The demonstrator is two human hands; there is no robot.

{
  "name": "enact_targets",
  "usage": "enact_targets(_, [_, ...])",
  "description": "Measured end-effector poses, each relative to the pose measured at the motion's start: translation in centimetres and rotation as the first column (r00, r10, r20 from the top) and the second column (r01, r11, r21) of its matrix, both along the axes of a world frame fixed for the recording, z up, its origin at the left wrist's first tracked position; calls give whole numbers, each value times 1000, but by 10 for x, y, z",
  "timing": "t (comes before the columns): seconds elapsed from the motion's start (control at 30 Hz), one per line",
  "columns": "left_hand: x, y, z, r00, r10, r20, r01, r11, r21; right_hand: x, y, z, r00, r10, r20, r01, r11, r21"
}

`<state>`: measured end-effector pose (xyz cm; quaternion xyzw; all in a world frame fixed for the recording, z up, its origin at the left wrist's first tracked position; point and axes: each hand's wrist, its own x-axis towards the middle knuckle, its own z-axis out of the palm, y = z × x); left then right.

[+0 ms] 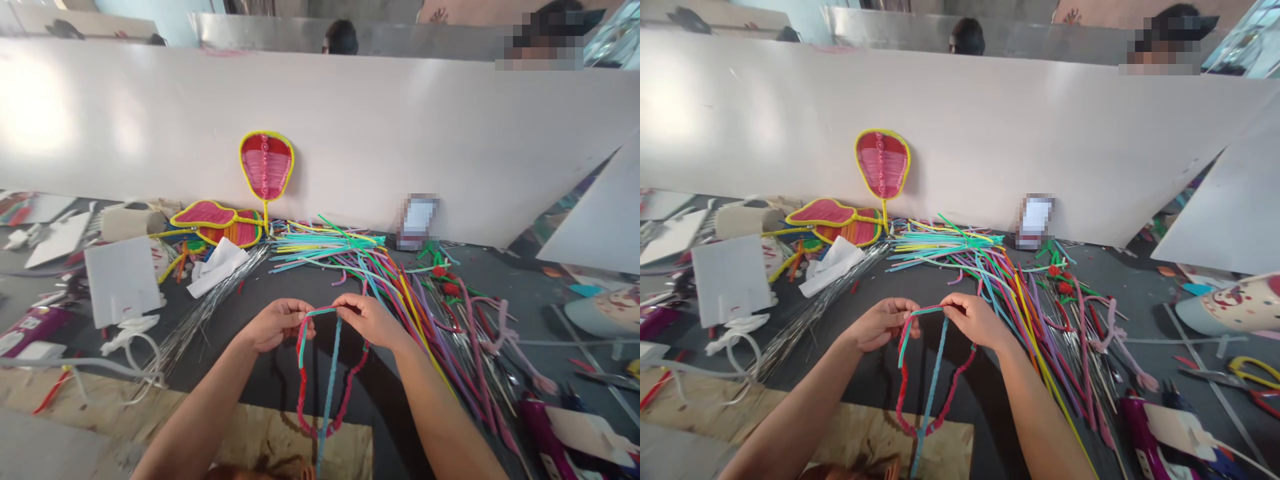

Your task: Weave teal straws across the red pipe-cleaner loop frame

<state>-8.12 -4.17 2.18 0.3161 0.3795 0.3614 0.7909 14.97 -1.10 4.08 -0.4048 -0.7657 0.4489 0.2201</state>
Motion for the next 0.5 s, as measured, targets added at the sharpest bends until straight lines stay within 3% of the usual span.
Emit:
enact_targets(0.1, [4, 1, 6, 996, 5, -90, -2, 1000, 28, -1, -1, 3, 1000, -11, 14, 11, 1000, 12])
enact_targets(0.2, [13, 5, 20, 932, -7, -363, 76, 982, 175, -3, -3, 6, 999, -26, 34, 25, 999, 34])
enact_targets(0.3, [24, 10, 35, 711, 101, -696, 255, 885, 389, -4, -4, 11, 999, -31, 41, 28, 998, 58])
enact_targets(0.37, [31, 11, 43, 561, 192, -805, 366, 815, 450, -5, -5, 14, 998, -36, 50, 33, 997, 71])
enact_targets(0.5, [39, 11, 50, 422, 244, -873, 458, 774, 438, -6, -6, 18, 997, -27, 79, 20, 996, 91])
